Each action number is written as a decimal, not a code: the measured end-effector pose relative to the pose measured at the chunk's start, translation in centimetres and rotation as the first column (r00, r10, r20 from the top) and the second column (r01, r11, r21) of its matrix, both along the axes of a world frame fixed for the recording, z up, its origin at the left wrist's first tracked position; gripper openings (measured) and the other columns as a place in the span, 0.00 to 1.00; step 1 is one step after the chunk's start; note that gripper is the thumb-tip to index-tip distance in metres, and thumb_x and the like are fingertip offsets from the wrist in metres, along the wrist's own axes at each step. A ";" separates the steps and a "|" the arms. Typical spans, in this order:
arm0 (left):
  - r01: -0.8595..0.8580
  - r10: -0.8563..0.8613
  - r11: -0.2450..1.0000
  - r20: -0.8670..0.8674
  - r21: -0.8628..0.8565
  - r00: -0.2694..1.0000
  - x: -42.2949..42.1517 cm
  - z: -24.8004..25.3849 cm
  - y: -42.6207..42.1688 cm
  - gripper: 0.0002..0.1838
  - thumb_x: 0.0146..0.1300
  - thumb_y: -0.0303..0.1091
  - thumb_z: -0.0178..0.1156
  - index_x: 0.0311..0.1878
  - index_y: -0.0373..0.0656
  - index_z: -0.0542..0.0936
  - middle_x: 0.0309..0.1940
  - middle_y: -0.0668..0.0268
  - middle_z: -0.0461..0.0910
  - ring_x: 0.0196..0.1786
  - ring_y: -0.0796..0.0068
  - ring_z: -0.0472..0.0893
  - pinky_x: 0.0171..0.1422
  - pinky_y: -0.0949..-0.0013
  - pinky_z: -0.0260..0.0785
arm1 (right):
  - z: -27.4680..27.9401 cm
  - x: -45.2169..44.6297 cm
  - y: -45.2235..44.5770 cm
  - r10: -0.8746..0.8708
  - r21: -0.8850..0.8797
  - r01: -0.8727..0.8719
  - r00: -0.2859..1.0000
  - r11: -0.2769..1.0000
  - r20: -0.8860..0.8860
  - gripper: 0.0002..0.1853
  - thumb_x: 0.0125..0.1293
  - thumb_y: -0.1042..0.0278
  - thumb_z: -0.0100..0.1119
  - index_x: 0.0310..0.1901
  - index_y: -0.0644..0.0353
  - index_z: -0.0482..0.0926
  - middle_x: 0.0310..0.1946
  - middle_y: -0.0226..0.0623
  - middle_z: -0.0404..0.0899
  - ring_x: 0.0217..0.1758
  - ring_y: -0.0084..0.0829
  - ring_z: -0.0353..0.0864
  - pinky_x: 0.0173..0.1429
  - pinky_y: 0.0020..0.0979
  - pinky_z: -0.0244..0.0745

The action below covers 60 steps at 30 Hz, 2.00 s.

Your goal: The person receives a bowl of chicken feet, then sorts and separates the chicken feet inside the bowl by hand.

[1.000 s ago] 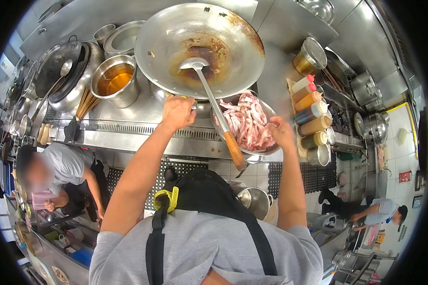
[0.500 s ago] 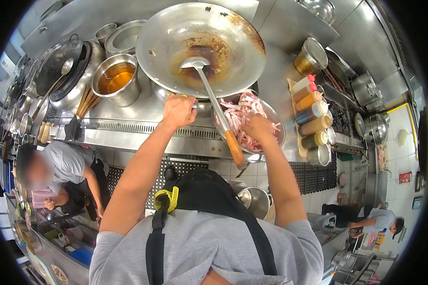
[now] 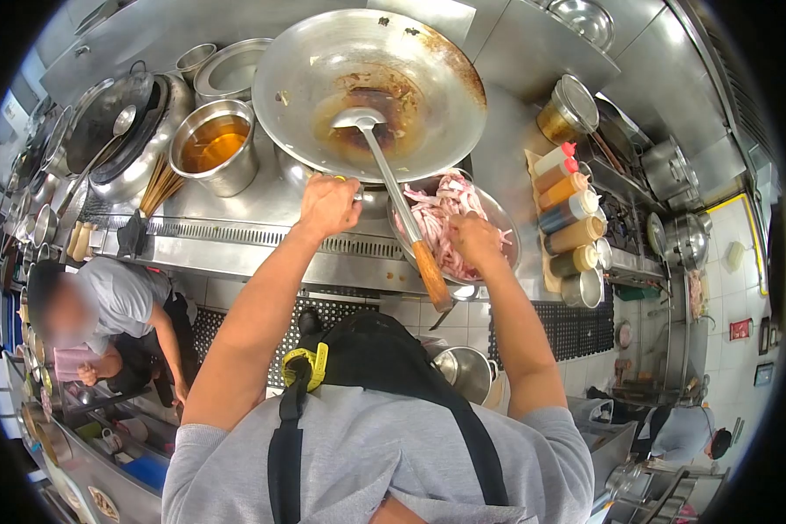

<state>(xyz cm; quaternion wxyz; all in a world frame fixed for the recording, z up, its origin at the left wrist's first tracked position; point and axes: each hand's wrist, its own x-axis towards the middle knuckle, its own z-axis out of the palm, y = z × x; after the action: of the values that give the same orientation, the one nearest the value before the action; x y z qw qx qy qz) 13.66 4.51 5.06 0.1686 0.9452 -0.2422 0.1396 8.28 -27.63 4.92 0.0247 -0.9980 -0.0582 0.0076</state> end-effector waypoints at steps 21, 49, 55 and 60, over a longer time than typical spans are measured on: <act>0.016 -0.016 1.000 -0.001 -0.004 1.000 0.3 -0.4 0.2 0.10 0.53 0.40 0.67 0.33 0.43 0.82 0.26 0.56 0.84 0.37 0.51 0.84 0.52 0.52 0.71 | -0.4 2.9 -5.0 0.269 0.574 -0.084 0.931 0.814 -0.246 0.33 0.57 0.64 0.71 0.66 0.59 0.75 0.55 0.49 0.79 0.53 0.42 0.84 0.60 0.39 0.79; 0.020 -0.018 0.999 0.040 -0.029 0.999 0.1 -0.3 0.2 0.10 0.53 0.38 0.68 0.32 0.43 0.81 0.25 0.55 0.84 0.36 0.51 0.84 0.51 0.53 0.71 | 1.1 0.5 -5.1 0.362 0.273 -0.314 0.921 0.909 -0.146 0.21 0.62 0.52 0.70 0.50 0.58 0.85 0.42 0.50 0.86 0.46 0.50 0.85 0.54 0.45 0.79; 0.013 -0.013 1.000 0.002 -0.004 1.000 0.2 -0.3 0.1 0.11 0.53 0.39 0.68 0.34 0.43 0.82 0.26 0.55 0.84 0.37 0.52 0.84 0.52 0.53 0.71 | 1.1 -0.2 -4.6 0.302 0.360 -0.266 0.952 0.894 -0.047 0.18 0.66 0.50 0.66 0.42 0.58 0.87 0.37 0.46 0.86 0.41 0.47 0.86 0.50 0.44 0.79; 0.015 -0.015 1.000 0.004 -0.006 1.000 0.2 -0.2 0.2 0.11 0.54 0.39 0.67 0.33 0.43 0.82 0.27 0.55 0.84 0.37 0.52 0.84 0.52 0.53 0.71 | 2.0 -1.5 -4.8 0.121 0.312 -0.100 0.992 0.945 -0.046 0.25 0.61 0.41 0.68 0.42 0.58 0.87 0.42 0.45 0.85 0.46 0.47 0.85 0.52 0.45 0.78</act>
<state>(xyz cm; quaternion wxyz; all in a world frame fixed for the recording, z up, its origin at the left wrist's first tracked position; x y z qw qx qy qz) 13.81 4.67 4.83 0.1722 0.9425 -0.2493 0.1412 6.80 -32.48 6.94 0.1817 -0.9762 -0.1137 0.0320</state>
